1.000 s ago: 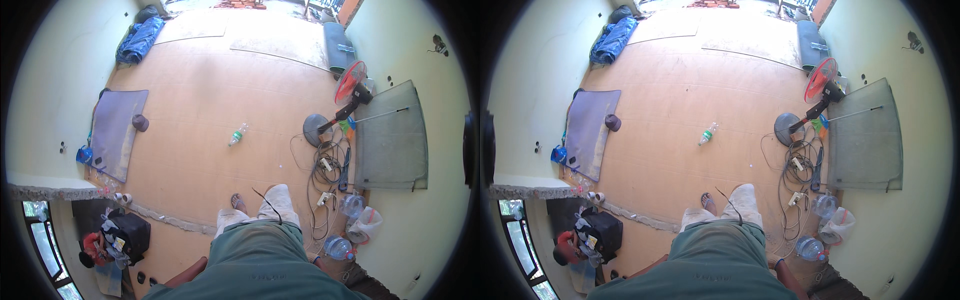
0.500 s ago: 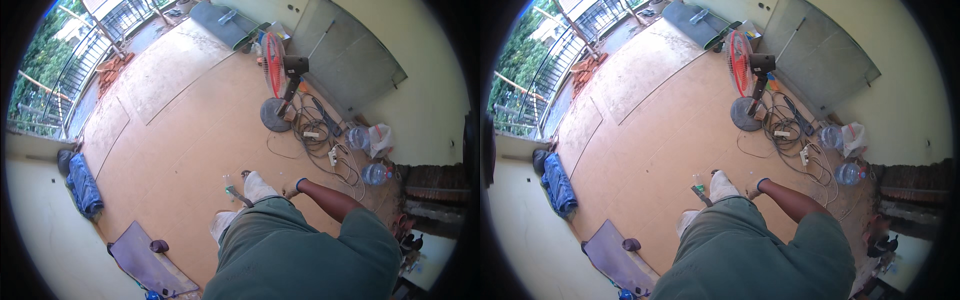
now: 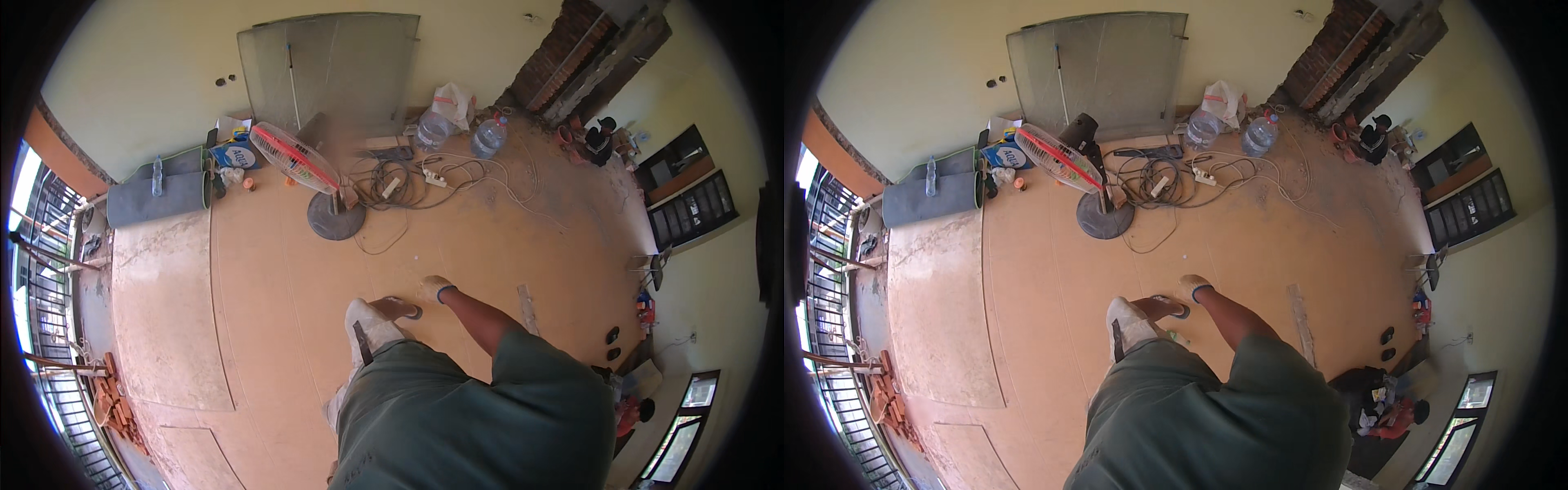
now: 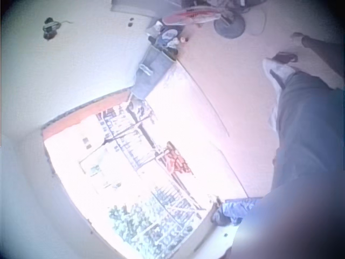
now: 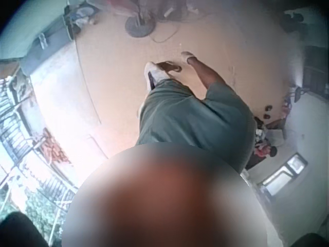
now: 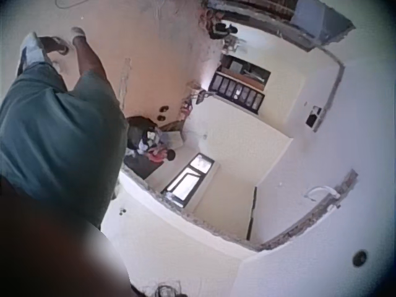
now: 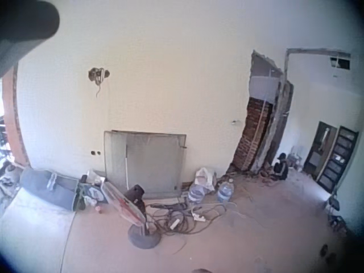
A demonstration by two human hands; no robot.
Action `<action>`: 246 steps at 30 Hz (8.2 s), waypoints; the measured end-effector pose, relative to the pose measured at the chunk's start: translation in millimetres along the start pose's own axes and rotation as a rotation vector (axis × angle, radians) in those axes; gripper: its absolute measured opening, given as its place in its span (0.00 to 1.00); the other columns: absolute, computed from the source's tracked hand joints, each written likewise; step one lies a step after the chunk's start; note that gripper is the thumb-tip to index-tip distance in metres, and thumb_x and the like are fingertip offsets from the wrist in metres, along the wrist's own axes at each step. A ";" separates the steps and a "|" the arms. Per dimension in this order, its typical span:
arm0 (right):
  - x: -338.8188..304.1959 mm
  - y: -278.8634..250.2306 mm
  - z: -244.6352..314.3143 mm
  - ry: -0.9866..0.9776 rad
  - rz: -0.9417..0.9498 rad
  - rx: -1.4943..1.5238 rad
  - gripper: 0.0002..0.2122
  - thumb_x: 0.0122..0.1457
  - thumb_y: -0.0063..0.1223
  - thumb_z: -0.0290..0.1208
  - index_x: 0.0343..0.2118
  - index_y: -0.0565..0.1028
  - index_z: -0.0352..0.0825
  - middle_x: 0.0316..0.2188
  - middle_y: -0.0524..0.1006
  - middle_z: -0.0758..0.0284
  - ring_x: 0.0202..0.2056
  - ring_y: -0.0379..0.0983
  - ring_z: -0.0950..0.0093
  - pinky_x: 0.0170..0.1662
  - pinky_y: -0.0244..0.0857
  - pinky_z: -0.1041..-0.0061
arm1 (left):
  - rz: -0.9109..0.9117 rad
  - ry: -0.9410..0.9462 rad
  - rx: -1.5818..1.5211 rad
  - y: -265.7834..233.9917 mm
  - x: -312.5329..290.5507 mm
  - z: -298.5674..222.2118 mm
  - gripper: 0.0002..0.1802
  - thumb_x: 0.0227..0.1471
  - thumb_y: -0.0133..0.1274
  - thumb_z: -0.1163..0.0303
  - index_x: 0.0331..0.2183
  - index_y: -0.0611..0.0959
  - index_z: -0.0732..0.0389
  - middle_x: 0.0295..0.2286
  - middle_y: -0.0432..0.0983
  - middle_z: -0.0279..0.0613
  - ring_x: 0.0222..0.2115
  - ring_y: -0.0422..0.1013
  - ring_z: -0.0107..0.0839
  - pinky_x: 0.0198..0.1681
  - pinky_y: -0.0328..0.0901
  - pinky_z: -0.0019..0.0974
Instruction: The person lowers buckets filled with construction debris from a balcony using a rope. They attach the buckets to the rope, lower them to the ground, and then retrieve empty buckets.
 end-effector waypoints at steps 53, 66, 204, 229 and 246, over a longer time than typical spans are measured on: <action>405.0 98.1 1671.4 -0.006 0.536 0.077 0.11 0.63 0.46 0.32 0.46 0.71 0.34 0.37 0.77 0.61 0.29 0.74 0.68 0.30 0.65 0.61 | -0.640 0.107 -0.490 -1285.7 349.1 -227.8 0.27 0.61 0.50 0.49 0.48 0.85 0.62 0.33 0.82 0.45 0.37 0.77 0.32 0.45 0.71 0.38; 262.7 151.5 2089.5 -0.607 0.604 0.070 0.11 0.68 0.48 0.31 0.48 0.72 0.32 0.28 0.75 0.66 0.24 0.72 0.79 0.23 0.62 0.80 | -0.003 -0.454 -1.187 -1161.4 358.1 -72.3 0.40 0.62 0.38 0.34 0.33 0.86 0.62 0.32 0.84 0.38 0.28 0.74 0.28 0.35 0.69 0.38; -265.4 757.4 3224.9 -1.097 -0.595 -0.412 0.06 0.59 0.55 0.35 0.30 0.79 0.40 0.28 0.80 0.65 0.42 0.75 0.65 0.69 0.49 0.54 | -1.079 0.246 -0.102 -2744.6 624.8 429.6 0.22 0.57 0.53 0.58 0.17 0.82 0.60 0.19 0.77 0.51 0.23 0.75 0.53 0.29 0.68 0.51; -281.0 747.4 3244.5 -1.278 -0.396 -0.540 0.09 0.59 0.51 0.34 0.25 0.76 0.37 0.24 0.79 0.63 0.34 0.75 0.60 0.51 0.62 0.59 | -1.054 0.246 -0.146 -2749.2 620.7 426.4 0.18 0.56 0.53 0.61 0.19 0.83 0.60 0.18 0.76 0.51 0.23 0.75 0.52 0.30 0.68 0.52; -279.6 747.4 3242.3 -1.332 -0.438 -0.484 0.09 0.59 0.52 0.34 0.27 0.78 0.36 0.22 0.77 0.58 0.32 0.75 0.57 0.46 0.63 0.57 | -1.098 0.257 -0.150 -2748.2 620.4 426.8 0.19 0.57 0.53 0.61 0.19 0.83 0.61 0.20 0.77 0.53 0.25 0.75 0.55 0.32 0.68 0.55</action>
Point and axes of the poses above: each hand's wrist, its own x-axis towards the middle knuckle, its own y-axis out of the palm, z = x × y, the point moved 3 cm from there along x, towards the middle knuckle
